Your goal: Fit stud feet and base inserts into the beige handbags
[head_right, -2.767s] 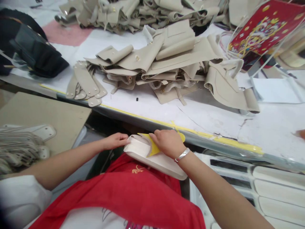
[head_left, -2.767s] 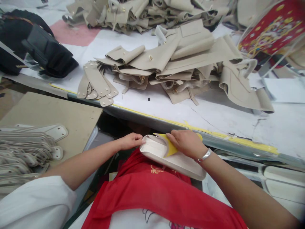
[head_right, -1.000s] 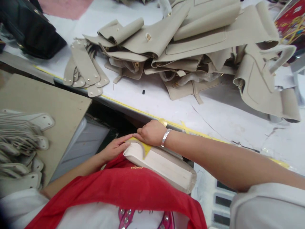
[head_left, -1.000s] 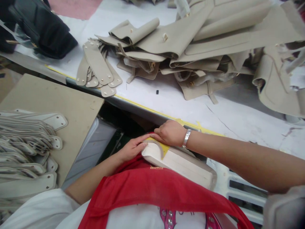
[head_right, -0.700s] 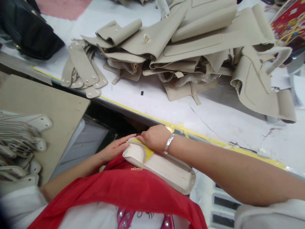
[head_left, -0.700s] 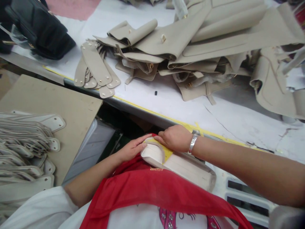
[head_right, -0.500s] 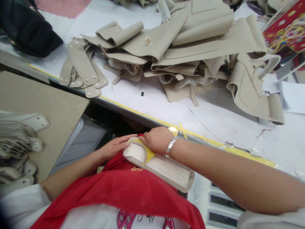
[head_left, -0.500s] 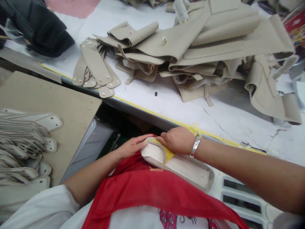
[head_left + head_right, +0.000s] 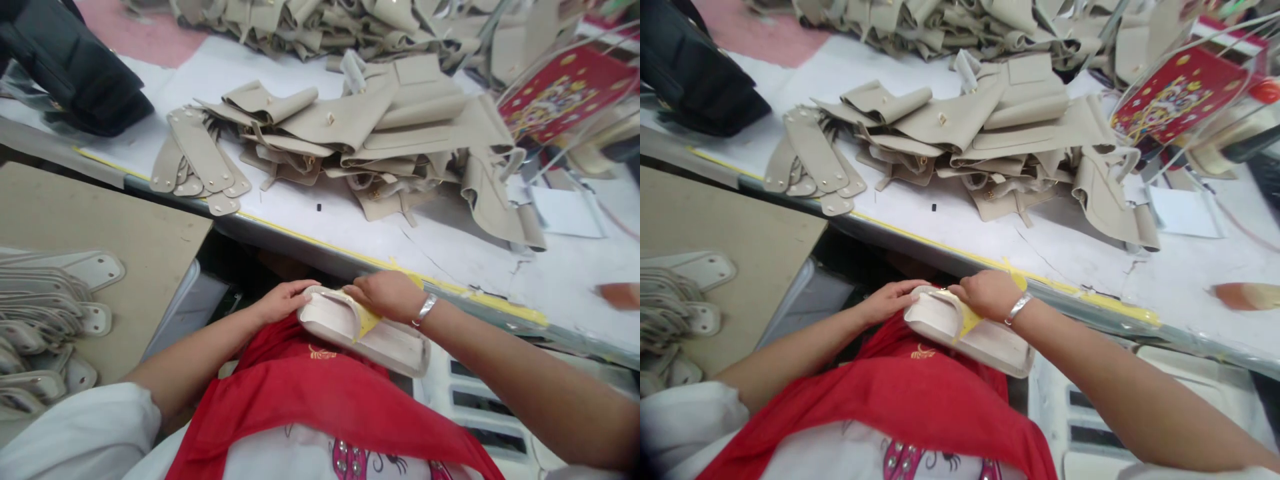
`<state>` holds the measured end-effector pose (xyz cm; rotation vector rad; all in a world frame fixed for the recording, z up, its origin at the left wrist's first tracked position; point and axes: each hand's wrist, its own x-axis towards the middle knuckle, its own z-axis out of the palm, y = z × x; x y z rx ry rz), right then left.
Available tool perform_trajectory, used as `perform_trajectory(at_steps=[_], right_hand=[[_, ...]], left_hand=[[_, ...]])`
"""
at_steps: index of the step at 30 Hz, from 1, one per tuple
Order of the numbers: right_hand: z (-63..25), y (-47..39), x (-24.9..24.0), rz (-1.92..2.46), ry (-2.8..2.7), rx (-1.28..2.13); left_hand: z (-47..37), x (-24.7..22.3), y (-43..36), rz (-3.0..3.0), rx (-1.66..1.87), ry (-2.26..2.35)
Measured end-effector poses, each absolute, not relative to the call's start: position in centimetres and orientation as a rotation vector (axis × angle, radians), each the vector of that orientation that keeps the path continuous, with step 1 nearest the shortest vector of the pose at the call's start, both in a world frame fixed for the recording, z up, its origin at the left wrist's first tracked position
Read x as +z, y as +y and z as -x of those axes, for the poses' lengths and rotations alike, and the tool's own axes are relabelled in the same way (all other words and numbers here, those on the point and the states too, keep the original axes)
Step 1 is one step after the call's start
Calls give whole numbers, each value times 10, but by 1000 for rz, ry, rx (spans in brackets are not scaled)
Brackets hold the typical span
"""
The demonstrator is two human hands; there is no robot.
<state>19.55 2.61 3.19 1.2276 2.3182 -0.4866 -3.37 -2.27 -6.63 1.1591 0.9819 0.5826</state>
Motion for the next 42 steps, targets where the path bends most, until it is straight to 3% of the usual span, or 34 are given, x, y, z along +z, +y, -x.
perform_trajectory(at_steps=[5, 9, 12, 18, 30, 37, 42], right_hand=[[-222, -25, 58, -1578, 2308, -1053], [-219, -86, 52, -1880, 2234, -1550], [-207, -121, 37, -2059, 2170, -1570], [-192, -149, 11, -2024, 2207, -1833], [-181, -125, -37, -1884, 2263, -2061], [-178, -125, -44, -1812, 2140, -2178], [-179, -126, -40, -1743, 1959, -2430]], left_hand=[[42, -54, -13, -1426, 522, 1043], [40, -36, -18, -1237, 216, 1109], [36, -33, -28, -945, 184, 1018], [26, -45, -41, -678, 494, 781], [6, -80, -41, -709, 907, 776], [18, -89, -49, -595, 903, 718], [45, -68, -51, -487, 534, 698]])
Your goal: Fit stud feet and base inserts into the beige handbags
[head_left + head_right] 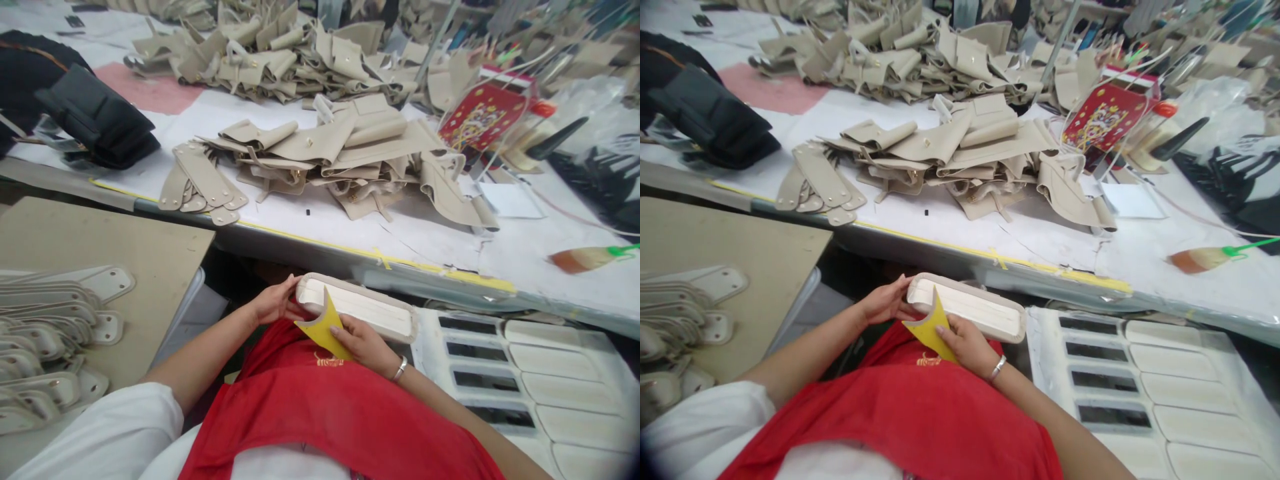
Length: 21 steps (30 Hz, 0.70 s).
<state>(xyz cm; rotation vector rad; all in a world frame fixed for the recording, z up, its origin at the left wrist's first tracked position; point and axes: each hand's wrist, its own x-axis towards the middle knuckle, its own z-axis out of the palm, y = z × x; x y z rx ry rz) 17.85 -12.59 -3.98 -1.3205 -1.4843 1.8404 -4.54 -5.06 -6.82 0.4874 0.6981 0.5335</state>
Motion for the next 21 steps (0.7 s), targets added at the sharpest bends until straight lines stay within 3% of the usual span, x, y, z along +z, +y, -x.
perform_trajectory(at_steps=[7, 21], right_hand=[[-184, -121, -33, 1305, -1488, 1875], [-196, -112, -31, 1461, -1503, 1789]], left_hand=[[27, -37, -53, -344, 645, 603], [-9, -67, -46, -190, 875, 711]])
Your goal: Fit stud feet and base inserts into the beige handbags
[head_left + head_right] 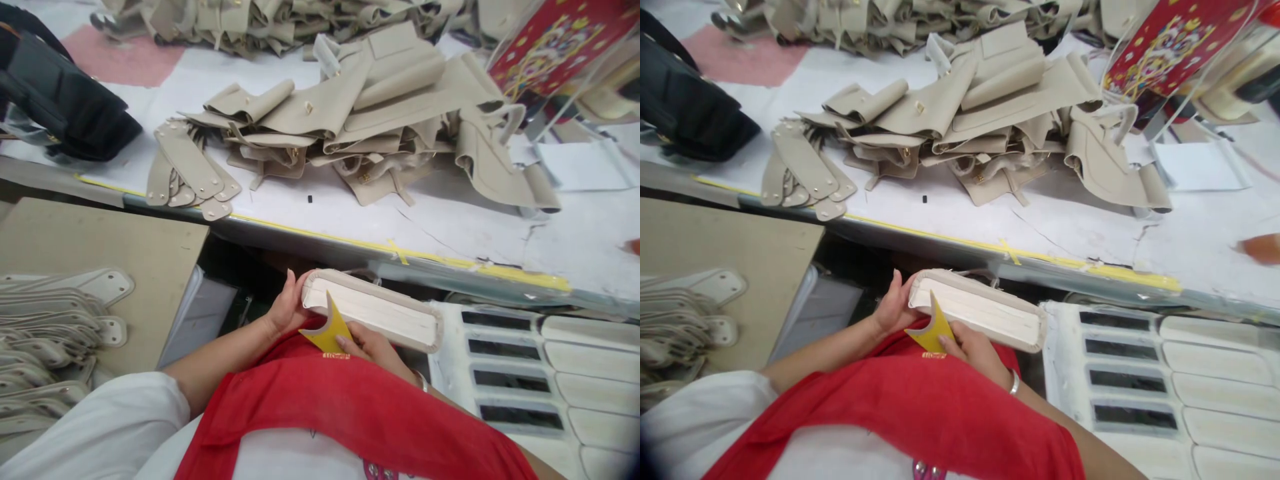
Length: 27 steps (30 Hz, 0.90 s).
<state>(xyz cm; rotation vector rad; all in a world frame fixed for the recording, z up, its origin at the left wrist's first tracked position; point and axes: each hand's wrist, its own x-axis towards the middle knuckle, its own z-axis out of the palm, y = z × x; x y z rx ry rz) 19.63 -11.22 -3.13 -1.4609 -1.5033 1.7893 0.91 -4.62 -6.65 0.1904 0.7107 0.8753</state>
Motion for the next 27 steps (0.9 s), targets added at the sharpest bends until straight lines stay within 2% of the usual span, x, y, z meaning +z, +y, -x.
perform_trajectory(at_steps=[6, 13, 21, 27], right_hand=[[-183, -115, -37, 1523, -1545, 1629], [-135, -120, -39, 1561, -889, 1751], [-118, -132, -36, 1776, -791, 1712], [-114, -122, -31, 1566, -648, 2054]], left_hand=[[-7, -70, -48, -185, 889, 656], [1, -70, -53, -220, 910, 583], [9, -71, -61, -252, 936, 557], [12, -71, -55, -283, 913, 604]])
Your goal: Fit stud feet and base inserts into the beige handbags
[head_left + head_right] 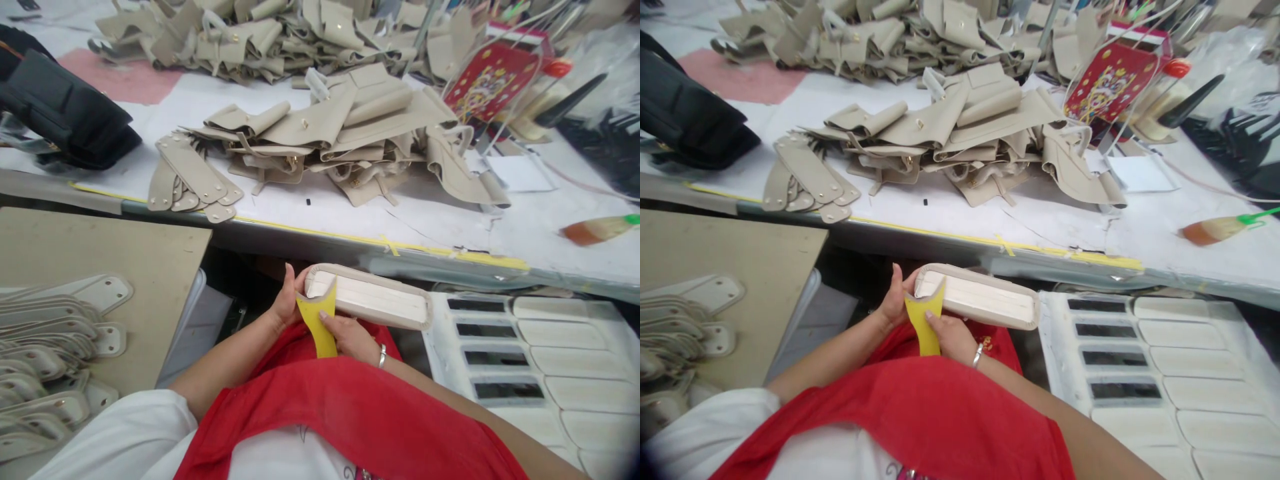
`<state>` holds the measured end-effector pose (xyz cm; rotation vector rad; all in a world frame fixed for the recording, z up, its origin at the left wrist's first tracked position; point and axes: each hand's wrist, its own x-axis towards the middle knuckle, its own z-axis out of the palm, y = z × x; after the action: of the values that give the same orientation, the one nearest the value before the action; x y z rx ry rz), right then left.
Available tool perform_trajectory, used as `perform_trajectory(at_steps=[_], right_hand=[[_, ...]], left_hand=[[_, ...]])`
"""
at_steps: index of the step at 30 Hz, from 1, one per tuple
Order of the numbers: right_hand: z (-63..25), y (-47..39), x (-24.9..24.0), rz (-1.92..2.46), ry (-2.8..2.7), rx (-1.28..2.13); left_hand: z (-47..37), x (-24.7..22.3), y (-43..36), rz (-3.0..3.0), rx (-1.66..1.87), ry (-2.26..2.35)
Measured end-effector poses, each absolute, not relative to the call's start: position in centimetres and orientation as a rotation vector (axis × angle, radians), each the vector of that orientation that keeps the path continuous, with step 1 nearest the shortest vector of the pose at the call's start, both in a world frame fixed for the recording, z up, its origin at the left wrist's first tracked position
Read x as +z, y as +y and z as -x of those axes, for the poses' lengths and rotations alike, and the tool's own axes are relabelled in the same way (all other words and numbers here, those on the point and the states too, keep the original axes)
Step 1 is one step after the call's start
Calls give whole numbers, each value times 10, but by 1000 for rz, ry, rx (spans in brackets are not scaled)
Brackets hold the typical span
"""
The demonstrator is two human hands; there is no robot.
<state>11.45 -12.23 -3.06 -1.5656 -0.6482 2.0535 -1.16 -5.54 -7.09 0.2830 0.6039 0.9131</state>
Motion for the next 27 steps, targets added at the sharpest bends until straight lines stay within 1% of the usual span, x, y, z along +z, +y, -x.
perform_trajectory(at_steps=[4, 9, 13, 17, 20, 27], right_hand=[[-112, -121, -36, 1487, -560, 2138], [-106, -128, -49, 1332, -448, 2039], [-103, -129, -54, 1472, -507, 2025], [-105, -127, -55, 1648, -757, 2022], [-108, -126, -58, 1631, -796, 2048], [-116, -128, -69, 1577, -693, 2101]], left_hand=[[12, -66, -51, -250, 891, 660], [14, -64, -49, -241, 864, 639], [13, -67, -49, -238, 870, 654], [9, -73, -49, -273, 878, 740], [5, -76, -47, -338, 897, 834], [-6, -72, -43, -471, 903, 1068]])
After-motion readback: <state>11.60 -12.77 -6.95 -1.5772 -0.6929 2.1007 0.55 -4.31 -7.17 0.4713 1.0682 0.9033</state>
